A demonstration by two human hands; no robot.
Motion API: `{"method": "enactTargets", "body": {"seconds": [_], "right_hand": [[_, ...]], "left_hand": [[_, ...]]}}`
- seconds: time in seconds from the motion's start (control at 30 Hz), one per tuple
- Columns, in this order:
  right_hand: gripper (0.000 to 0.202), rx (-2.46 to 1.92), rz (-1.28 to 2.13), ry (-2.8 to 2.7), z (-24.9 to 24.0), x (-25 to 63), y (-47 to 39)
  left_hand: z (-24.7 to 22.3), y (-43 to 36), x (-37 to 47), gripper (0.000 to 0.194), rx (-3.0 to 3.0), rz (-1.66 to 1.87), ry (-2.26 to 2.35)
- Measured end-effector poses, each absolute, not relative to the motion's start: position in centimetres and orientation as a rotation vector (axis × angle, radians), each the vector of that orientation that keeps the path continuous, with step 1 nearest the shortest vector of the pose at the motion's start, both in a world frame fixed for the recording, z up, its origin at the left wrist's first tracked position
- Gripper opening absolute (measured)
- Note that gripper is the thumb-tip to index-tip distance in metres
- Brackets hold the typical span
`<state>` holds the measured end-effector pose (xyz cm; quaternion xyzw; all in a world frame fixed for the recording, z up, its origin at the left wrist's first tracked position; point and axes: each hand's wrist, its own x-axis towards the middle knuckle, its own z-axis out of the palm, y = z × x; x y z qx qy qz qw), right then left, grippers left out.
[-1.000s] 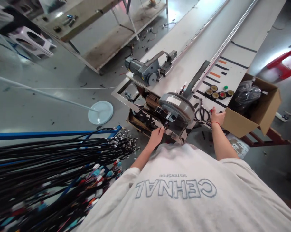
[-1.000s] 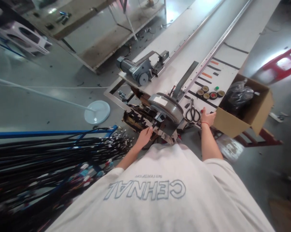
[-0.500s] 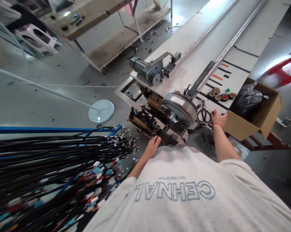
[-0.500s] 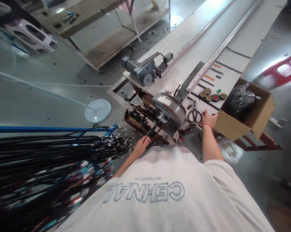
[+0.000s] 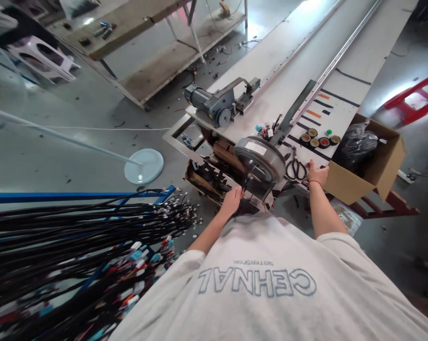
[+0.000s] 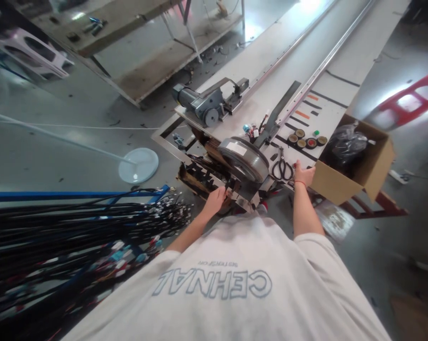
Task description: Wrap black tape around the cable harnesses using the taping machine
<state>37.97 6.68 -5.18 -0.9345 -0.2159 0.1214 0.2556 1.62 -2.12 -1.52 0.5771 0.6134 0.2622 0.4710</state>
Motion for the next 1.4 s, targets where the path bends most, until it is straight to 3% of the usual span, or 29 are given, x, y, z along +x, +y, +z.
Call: {"method": "enactTargets", "body": {"seconds": [0.47,0.77,1.07,1.4], "right_hand": [[0.08,-2.534,0.36,-0.597,-4.9,37.8,6.6],[0.081,-2.524,0.361,-0.593,-4.4,37.7,6.5],[0.078,-2.522,0.346,-0.589,-4.6,37.8,6.4],[0.077,-2.513,0.354,-0.57,-4.7,37.8,6.6]], "left_hand": [[-1.7,-1.9,0.7,0.047,1.432,0.673,1.445],[-7.5,-7.6,-4.9,0.04,1.327,0.22,1.566],[-3.5,-10.5,-5.2,0.048,1.171,0.7,1.566],[-2.5,-6.3,-2.3,0.046,1.252,0.811,1.534]]}}
